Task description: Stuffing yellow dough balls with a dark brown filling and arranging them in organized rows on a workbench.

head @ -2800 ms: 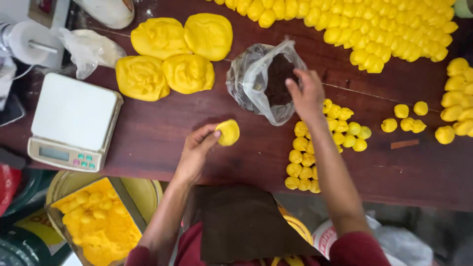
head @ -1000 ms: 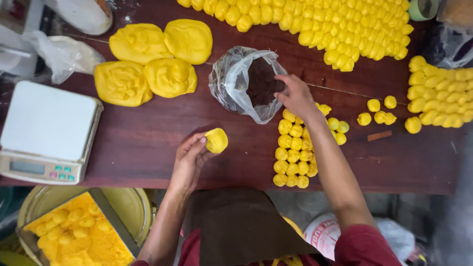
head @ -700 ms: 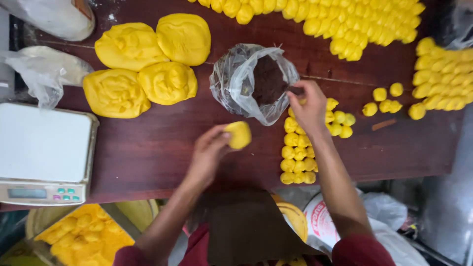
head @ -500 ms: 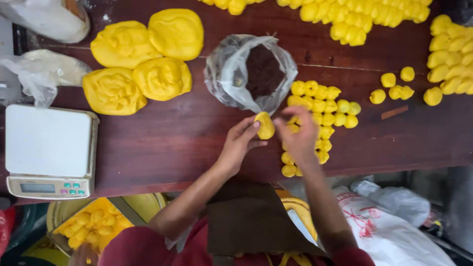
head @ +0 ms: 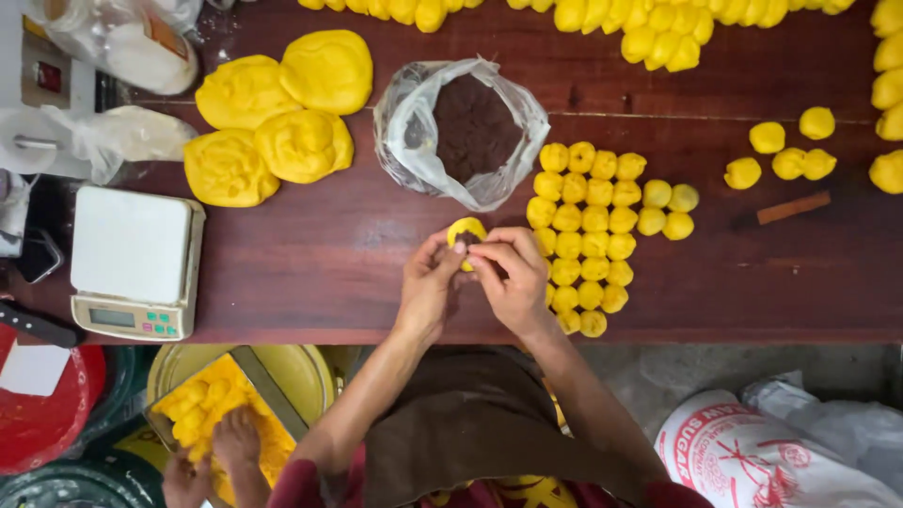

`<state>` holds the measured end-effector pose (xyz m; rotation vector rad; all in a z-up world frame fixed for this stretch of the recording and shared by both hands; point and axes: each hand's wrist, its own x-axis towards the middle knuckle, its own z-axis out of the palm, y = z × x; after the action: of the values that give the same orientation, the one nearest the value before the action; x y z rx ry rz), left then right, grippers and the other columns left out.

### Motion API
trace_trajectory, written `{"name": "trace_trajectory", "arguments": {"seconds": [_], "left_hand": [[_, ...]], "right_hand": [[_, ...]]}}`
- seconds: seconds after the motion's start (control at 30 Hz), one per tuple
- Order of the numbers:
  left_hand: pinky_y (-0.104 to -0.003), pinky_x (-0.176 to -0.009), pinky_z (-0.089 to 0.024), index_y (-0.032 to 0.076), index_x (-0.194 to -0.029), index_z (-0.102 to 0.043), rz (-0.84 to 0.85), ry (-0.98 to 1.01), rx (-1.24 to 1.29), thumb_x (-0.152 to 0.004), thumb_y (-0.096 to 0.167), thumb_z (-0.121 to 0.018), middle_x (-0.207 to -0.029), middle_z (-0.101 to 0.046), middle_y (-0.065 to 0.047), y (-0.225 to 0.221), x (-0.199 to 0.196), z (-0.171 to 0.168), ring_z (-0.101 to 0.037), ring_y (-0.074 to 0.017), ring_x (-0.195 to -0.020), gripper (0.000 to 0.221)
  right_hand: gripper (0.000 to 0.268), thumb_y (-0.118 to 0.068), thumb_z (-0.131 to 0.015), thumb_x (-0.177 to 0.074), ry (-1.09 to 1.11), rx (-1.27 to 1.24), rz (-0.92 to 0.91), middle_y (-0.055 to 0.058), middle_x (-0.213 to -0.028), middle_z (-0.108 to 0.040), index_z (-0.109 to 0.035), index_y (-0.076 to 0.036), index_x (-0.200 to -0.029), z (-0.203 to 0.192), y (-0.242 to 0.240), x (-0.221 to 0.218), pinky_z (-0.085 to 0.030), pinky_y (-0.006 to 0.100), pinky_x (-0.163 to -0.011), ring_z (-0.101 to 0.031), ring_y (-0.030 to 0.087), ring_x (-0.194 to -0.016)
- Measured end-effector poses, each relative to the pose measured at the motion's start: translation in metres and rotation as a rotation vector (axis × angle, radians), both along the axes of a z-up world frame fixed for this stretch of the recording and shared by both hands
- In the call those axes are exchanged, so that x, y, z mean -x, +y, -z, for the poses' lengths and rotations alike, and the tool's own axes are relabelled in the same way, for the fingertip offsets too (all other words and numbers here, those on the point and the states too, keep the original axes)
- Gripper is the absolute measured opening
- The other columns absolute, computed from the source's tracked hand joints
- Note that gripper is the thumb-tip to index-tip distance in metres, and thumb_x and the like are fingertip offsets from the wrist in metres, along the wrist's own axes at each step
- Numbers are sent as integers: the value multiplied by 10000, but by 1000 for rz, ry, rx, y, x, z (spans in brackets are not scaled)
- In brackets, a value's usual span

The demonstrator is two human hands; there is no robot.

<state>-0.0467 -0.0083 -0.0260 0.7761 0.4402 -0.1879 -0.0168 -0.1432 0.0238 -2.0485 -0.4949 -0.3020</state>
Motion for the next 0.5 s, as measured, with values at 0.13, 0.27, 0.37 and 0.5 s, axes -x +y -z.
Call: {"name": "trace_trajectory", "arguments": {"seconds": [0.13, 0.27, 0.37, 0.5], "left_hand": [[-298, -737, -594, 26, -1286, -641, -49, -6, -2, -1034, 110, -613, -1109, -718, -67, 32, -11, -4, -694, -138, -933, 267], [-288, -710, -579, 38, -1277, -658, -28, 0, 41, -1027, 125, -608, -1091, -718, -43, 66, -26, -11, -687, -124, -914, 270], [-277, -699, -575, 57, -1276, -659, 54, 35, 63, -1013, 134, -619, -1057, -701, -12, 84, -36, -6, -675, -104, -908, 277], [-268, -662, -559, 74, -1268, -654, 110, 83, 91, -988, 143, -634, -1024, -693, 11, 108, -51, 9, -662, -89, -889, 289]], "right_hand": [[108, -7, -723, -916, -51, -78, -33, 118, -1050, -679, -683, -35, -1012, -15, 13, -44, -532, 368, -891, -662, 268, -1005], [90, -68, -734, -982, 76, 9, 76, 100, -978, -686, -721, -28, -1062, 10, 31, -137, -527, 326, -780, -659, 219, -884], [184, -94, -775, -928, -73, 310, 48, 117, -1001, -677, -717, -14, -1084, 20, 49, -199, -531, 352, -772, -669, 272, -904], [266, -77, -812, -869, 8, 562, -57, 143, -975, -655, -739, -43, -1123, 47, 47, -242, -530, 426, -807, -656, 346, -932]]}}
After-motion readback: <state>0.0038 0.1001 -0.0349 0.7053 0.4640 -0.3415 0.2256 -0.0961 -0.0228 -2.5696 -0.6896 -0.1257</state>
